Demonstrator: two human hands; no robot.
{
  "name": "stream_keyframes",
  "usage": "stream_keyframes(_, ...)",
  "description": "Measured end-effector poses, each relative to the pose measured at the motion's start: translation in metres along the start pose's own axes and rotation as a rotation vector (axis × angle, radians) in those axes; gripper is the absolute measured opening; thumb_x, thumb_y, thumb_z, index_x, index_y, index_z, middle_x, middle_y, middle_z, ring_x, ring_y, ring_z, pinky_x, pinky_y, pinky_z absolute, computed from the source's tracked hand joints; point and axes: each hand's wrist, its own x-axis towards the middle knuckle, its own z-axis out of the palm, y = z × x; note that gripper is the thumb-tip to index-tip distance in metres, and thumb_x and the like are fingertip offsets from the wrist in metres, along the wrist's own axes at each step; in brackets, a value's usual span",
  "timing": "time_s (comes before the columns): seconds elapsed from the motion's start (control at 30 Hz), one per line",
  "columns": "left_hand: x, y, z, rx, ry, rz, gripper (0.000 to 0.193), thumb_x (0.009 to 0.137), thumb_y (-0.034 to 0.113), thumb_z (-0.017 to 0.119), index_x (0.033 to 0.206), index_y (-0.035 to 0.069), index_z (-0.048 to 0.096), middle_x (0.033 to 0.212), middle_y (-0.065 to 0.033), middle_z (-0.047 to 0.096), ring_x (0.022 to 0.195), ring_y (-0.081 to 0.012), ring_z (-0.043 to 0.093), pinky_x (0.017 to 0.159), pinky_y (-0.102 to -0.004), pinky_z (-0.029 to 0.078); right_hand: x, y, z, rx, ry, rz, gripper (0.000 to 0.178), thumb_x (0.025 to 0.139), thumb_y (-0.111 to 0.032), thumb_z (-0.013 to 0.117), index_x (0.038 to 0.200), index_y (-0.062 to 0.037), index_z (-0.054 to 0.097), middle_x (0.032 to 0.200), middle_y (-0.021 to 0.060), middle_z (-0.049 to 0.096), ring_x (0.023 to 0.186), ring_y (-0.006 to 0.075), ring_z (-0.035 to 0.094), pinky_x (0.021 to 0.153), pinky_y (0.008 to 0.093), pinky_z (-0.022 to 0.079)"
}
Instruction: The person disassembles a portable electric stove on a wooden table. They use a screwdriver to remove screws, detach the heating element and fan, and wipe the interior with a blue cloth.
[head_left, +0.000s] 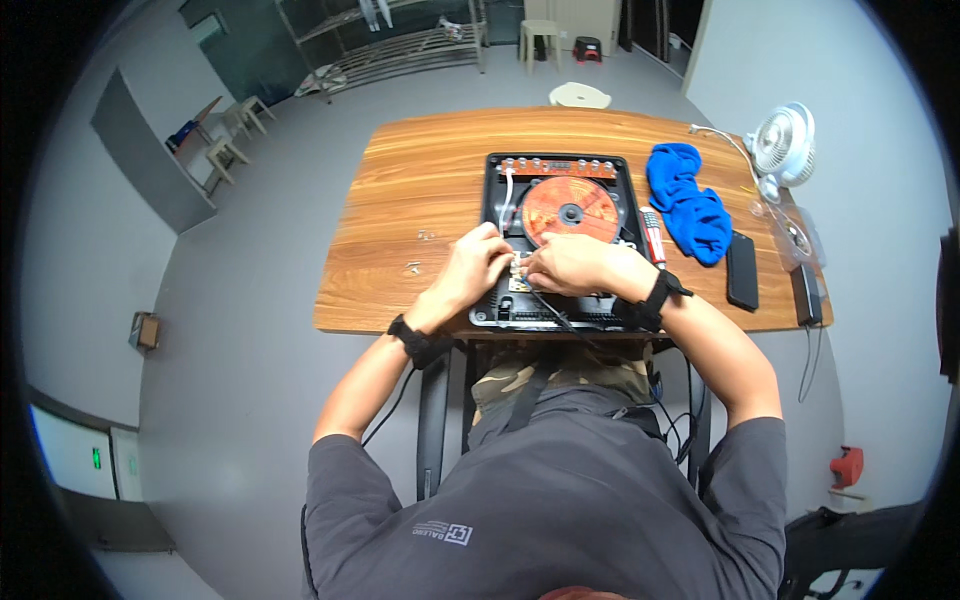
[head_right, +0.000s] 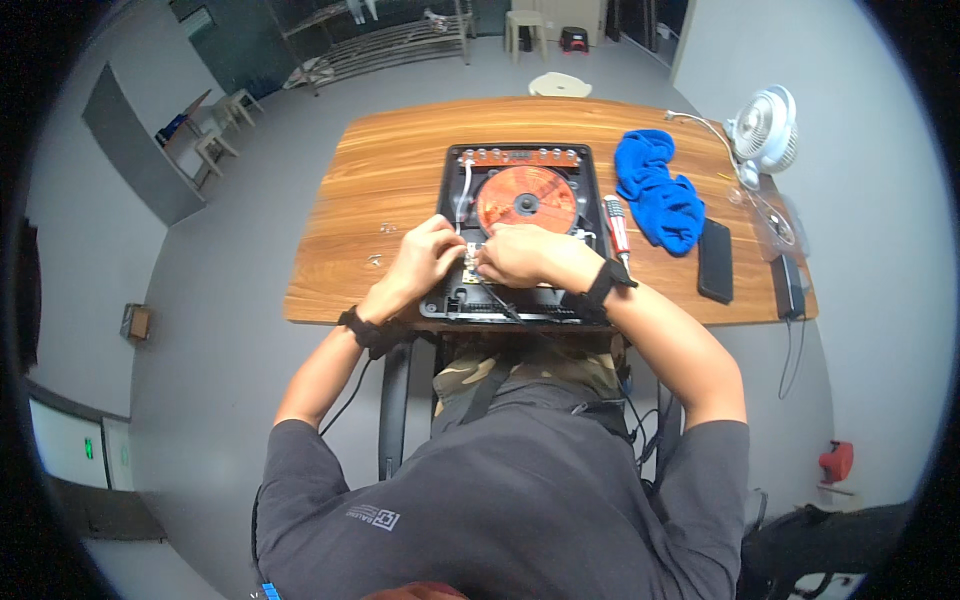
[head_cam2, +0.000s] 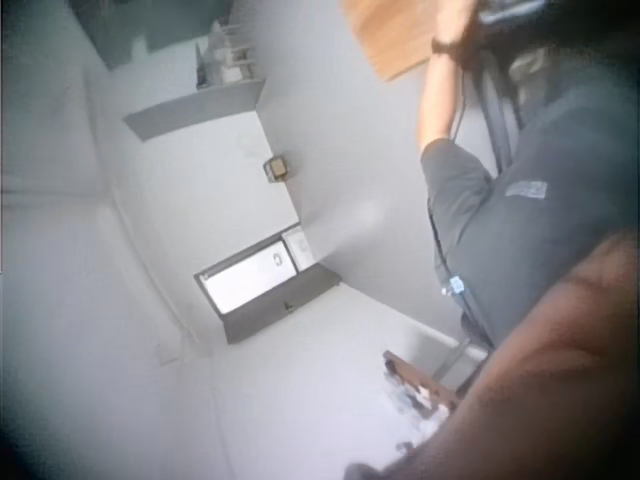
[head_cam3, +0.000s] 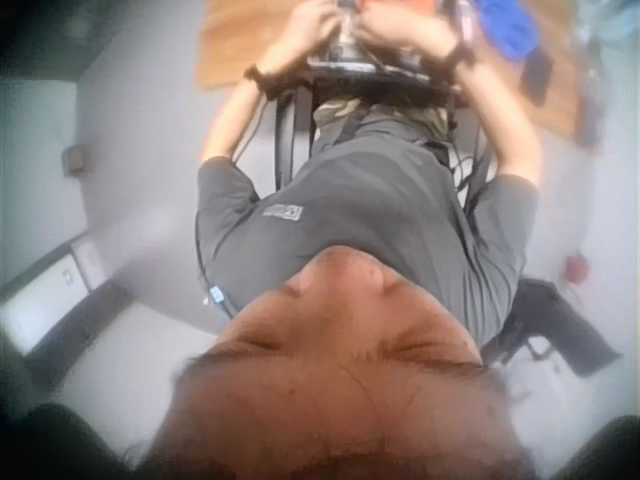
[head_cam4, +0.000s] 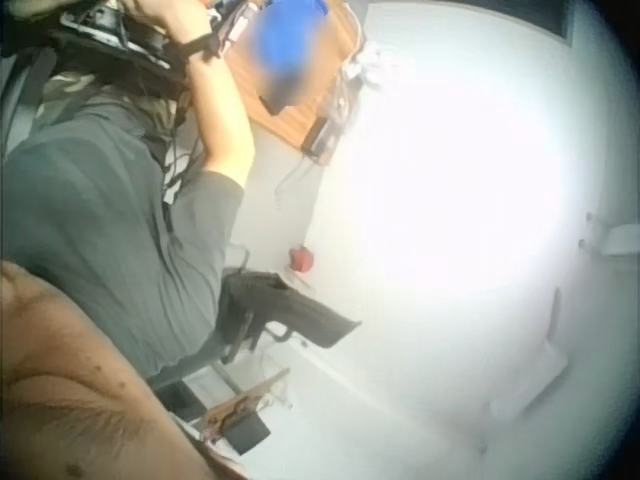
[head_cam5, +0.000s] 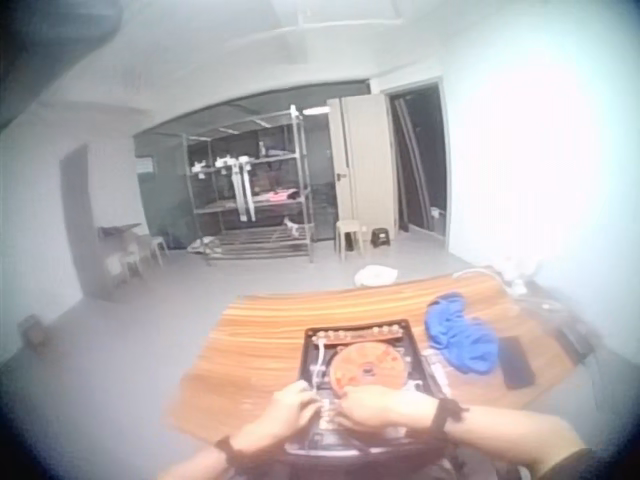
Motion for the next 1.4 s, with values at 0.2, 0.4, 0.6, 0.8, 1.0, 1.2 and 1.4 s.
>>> stream_keyframes(0.2, 0.007, 0.011, -0.014, 0.048, -0.156, 0.044, 0.010, 0.082, 0.004, 0.072, 0.089, -0.001, 0.067, 0.094, -0.0144, 0.059, 0.089, -0.0330, 0.061, 0.079, -0.0406, 0.053, -0.001, 0.007, 0.010, 0.006, 0.115, -0.105, 0.031, 0.098, -0.031, 0.057, 0.098, -0.0049, 0.072, 0.096, 0.0194, 0.072, 0.103, 0.0401, 0.065, 0.093, 0.0510, 0.052)
stream_keyframes(0.4, 0.012, 0.023, -0.038, 0.185, -0.505, 0.140, 0.011, 0.078, 0.012, 0.071, 0.081, 0.002, 0.067, 0.100, -0.0123, 0.061, 0.102, -0.0319, 0.055, 0.092, -0.0421, 0.046, 0.003, 0.011, 0.010, 0.032, 0.057, -0.081, 0.030, 0.099, -0.029, 0.057, 0.104, -0.0047, 0.073, 0.106, 0.0178, 0.072, 0.104, 0.0387, 0.066, 0.092, 0.0482, 0.053)
stream_keyframes(0.6, 0.024, 0.040, -0.048, 0.175, -0.603, 0.140, 0.021, 0.077, 0.023, 0.079, 0.084, 0.006, 0.069, 0.100, -0.0100, 0.062, 0.103, -0.0303, 0.056, 0.093, -0.0411, 0.045, -0.008, -0.001, -0.023, 0.058, -0.053, -0.066, 0.030, 0.099, -0.025, 0.060, 0.110, -0.0009, 0.073, 0.122, 0.0155, 0.071, 0.111, 0.0343, 0.067, 0.097, 0.0422, 0.054)
stream_keyframes(0.8, 0.039, 0.045, -0.038, 0.196, -0.627, 0.086, 0.038, 0.073, 0.026, 0.085, 0.098, 0.005, 0.066, 0.105, -0.0124, 0.061, 0.103, -0.0347, 0.059, 0.091, -0.0442, 0.048, -0.025, 0.024, -0.059, 0.165, 0.121, -0.001, 0.031, 0.094, -0.025, 0.065, 0.113, -0.0029, 0.073, 0.108, 0.0178, 0.073, 0.099, 0.0354, 0.070, 0.089, 0.0426, 0.056)
stream_keyframes(1.0, 0.049, 0.050, -0.021, 0.298, -0.655, 0.181, 0.062, 0.067, 0.025, 0.089, 0.115, 0.000, 0.058, 0.114, -0.0169, 0.058, 0.111, -0.0356, 0.058, 0.094, -0.0452, 0.048, -0.042, 0.107, -0.063, 0.029, 0.400, 0.377, 0.032, 0.091, -0.029, 0.065, 0.113, -0.0063, 0.072, 0.110, 0.0203, 0.072, 0.107, 0.0385, 0.068, 0.092, 0.0474, 0.055)
stream_keyframes(1.2, 0.040, 0.042, -0.005, 0.415, -0.507, 0.135, 0.067, 0.065, 0.034, 0.091, 0.109, 0.001, 0.053, 0.105, -0.0170, 0.059, 0.095, -0.0377, 0.064, 0.080, -0.0466, 0.052, -0.036, 0.130, -0.034, 0.111, 0.354, 0.487, 0.038, 0.094, -0.032, 0.067, 0.116, -0.0017, 0.070, 0.107, 0.0219, 0.073, 0.102, 0.0375, 0.070, 0.090, 0.0449, 0.055)
stream_keyframes(1.4, 0.038, 0.040, -0.004, 0.390, -0.582, 0.005, 0.062, 0.067, 0.033, 0.090, 0.106, 0.002, 0.053, 0.099, -0.0168, 0.062, 0.096, -0.0382, 0.063, 0.082, -0.0466, 0.051, -0.026, 0.149, -0.024, 0.293, 0.412, 0.479, 0.036, 0.090, -0.032, 0.072, 0.100, 0.0019, 0.075, 0.090, 0.0216, 0.074, 0.087, 0.0334, 0.073, 0.081, 0.0420, 0.057)
